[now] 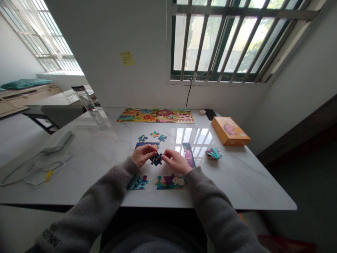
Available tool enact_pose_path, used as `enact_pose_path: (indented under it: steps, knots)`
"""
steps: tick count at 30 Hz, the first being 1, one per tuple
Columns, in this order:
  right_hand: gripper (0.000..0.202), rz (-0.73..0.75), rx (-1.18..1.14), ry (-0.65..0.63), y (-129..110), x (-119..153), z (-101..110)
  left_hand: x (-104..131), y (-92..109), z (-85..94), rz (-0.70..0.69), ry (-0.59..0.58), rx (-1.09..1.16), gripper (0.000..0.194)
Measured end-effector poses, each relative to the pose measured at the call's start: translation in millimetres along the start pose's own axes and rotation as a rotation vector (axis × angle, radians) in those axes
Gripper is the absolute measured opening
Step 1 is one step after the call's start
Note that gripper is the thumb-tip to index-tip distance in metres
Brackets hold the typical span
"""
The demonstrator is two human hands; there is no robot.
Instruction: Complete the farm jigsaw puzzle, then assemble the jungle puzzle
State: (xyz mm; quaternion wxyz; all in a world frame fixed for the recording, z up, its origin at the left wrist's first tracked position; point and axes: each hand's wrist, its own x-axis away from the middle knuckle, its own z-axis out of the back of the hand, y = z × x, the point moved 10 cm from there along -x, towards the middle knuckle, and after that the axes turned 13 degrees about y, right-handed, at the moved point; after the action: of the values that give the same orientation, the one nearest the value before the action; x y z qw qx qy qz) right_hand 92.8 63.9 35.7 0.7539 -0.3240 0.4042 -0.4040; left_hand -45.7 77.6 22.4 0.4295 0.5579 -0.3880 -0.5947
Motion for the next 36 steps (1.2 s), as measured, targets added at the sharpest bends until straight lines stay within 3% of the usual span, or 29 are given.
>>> enact_pose_path:
  steps: [5, 10, 12, 14, 17, 22, 28, 36]
  knots:
    - [0.029, -0.054, -0.021, 0.088, 17, -6, 5, 3, 12, -2.0, -0.14, -0.013, -0.112, 0.037]
    - [0.018, -0.028, 0.169, 0.156, 21, -5, 12, 4, 24, -4.0, -0.331, -0.006, -0.342, 0.023]
    - [0.015, 0.095, 0.196, 0.082, 6, -2, 6, 1, 24, 5.9, -0.317, 0.078, -0.402, 0.022]
    - [0.03, 0.226, 0.197, -0.066, -10, 6, -9, -3, 22, 19.9, -0.271, 0.182, -0.436, 0.02]
    - [0.042, 0.3, 0.251, -0.273, -19, 18, -28, -6, 20, 31.9, -0.245, 0.245, -0.503, 0.017]
    - [0.034, 0.287, 0.35, -0.31, -10, 18, -29, -6, 10, 17.7, -0.344, 0.082, -0.655, 0.018]
    - [0.059, 0.259, 0.433, -0.226, 12, 8, -16, 4, -6, -0.9, -0.417, -0.118, -0.836, 0.034]
    - [0.056, 0.306, 0.553, -0.167, 29, -35, -8, 4, -12, -1.9, -0.41, -0.156, -0.821, 0.035]
